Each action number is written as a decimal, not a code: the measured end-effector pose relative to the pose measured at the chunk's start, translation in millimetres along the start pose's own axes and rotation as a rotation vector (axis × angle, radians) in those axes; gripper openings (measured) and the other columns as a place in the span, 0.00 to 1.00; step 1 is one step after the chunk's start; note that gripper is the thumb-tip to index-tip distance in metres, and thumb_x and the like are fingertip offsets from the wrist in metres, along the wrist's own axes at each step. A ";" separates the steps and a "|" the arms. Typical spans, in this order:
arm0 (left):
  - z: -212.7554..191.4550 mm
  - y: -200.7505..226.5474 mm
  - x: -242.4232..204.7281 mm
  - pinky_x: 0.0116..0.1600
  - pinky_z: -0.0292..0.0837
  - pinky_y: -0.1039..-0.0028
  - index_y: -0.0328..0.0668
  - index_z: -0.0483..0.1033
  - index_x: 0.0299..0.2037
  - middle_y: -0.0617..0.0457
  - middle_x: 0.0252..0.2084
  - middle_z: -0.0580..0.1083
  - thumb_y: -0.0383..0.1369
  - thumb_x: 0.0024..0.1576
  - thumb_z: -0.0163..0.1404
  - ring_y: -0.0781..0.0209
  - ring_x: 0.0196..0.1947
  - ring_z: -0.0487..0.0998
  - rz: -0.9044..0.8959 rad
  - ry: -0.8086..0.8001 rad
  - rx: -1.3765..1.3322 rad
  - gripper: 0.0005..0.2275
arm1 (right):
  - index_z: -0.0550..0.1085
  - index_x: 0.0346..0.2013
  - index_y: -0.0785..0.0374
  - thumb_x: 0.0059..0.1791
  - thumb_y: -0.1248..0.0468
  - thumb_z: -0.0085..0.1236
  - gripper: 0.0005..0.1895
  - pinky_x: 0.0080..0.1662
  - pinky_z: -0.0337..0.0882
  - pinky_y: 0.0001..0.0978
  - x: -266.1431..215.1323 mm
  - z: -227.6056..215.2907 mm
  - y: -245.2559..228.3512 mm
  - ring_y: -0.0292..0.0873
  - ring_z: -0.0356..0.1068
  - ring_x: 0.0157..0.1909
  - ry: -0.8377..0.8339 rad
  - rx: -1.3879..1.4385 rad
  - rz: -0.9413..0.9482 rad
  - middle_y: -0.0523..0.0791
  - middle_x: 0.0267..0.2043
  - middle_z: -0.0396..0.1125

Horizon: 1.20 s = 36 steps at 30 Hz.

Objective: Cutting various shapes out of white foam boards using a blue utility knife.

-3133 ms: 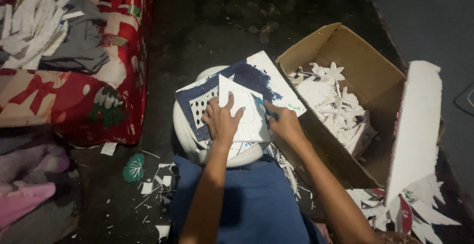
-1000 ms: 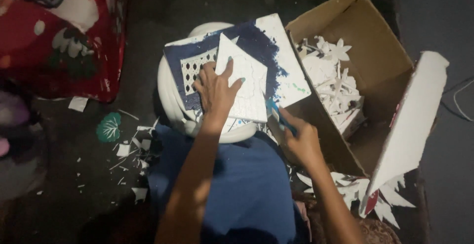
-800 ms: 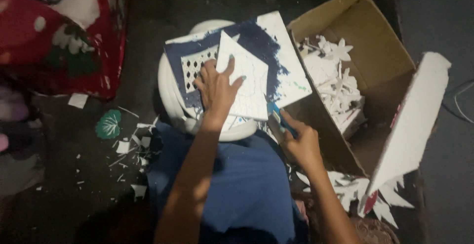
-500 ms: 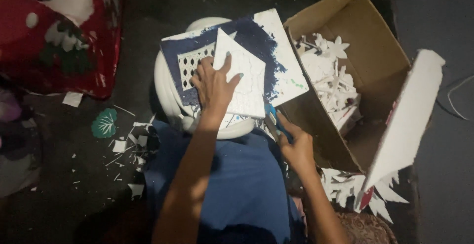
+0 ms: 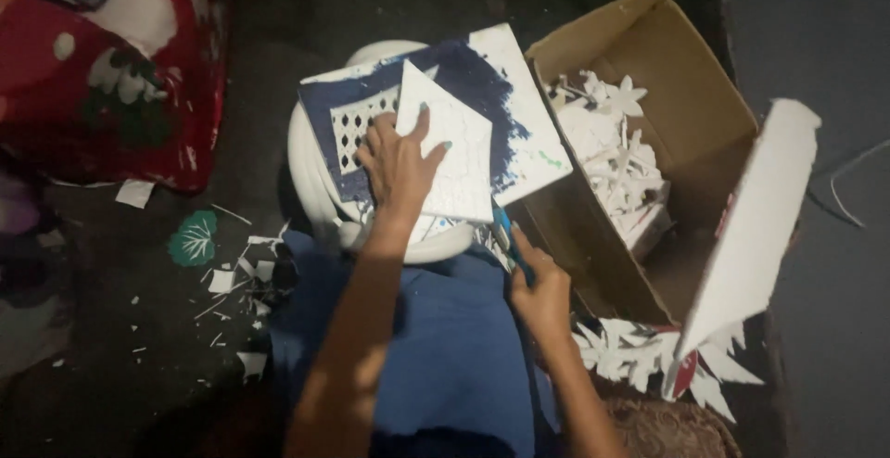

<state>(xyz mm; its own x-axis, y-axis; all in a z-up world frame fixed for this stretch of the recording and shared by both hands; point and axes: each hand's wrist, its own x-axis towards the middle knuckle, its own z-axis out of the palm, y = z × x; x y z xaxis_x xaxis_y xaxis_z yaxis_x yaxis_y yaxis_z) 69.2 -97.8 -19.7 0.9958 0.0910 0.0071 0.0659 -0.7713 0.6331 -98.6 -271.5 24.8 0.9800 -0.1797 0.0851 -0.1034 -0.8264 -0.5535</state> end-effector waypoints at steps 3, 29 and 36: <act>-1.9 4.4 -7.6 0.57 0.53 0.52 0.62 0.65 0.61 0.47 0.53 0.60 0.47 0.51 0.55 0.49 0.55 0.60 -0.017 0.030 0.003 0.26 | 0.75 0.51 0.58 0.38 0.74 0.55 0.26 0.54 0.66 0.50 -13.9 -6.7 13.7 0.58 0.69 0.51 -0.039 -0.011 0.040 0.53 0.46 0.72; -32.6 2.6 9.6 0.56 0.68 0.61 0.35 0.63 0.61 0.35 0.53 0.71 0.28 0.55 0.51 0.47 0.56 0.70 -0.149 -0.321 -1.149 0.23 | 0.69 0.32 0.62 0.38 0.73 0.63 0.13 0.30 0.70 0.30 177.0 31.0 35.9 0.42 0.69 0.24 0.009 1.217 0.511 0.44 0.22 0.62; -26.1 3.0 12.0 0.53 0.71 0.58 0.30 0.61 0.62 0.33 0.52 0.71 0.28 0.55 0.51 0.43 0.53 0.73 -0.190 -0.438 -1.299 0.24 | 0.72 0.32 0.60 0.36 0.70 0.67 0.13 0.35 0.75 0.34 176.1 28.0 49.7 0.40 0.73 0.27 -0.122 1.352 0.645 0.43 0.24 0.68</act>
<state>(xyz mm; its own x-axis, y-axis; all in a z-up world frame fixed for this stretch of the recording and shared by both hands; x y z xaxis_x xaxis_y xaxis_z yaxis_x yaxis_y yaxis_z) 79.7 -82.5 2.6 0.9326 -0.2624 -0.2476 0.3367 0.3865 0.8587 73.6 -329.3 -10.9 0.8432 -0.2097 -0.4950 -0.3474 0.4901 -0.7994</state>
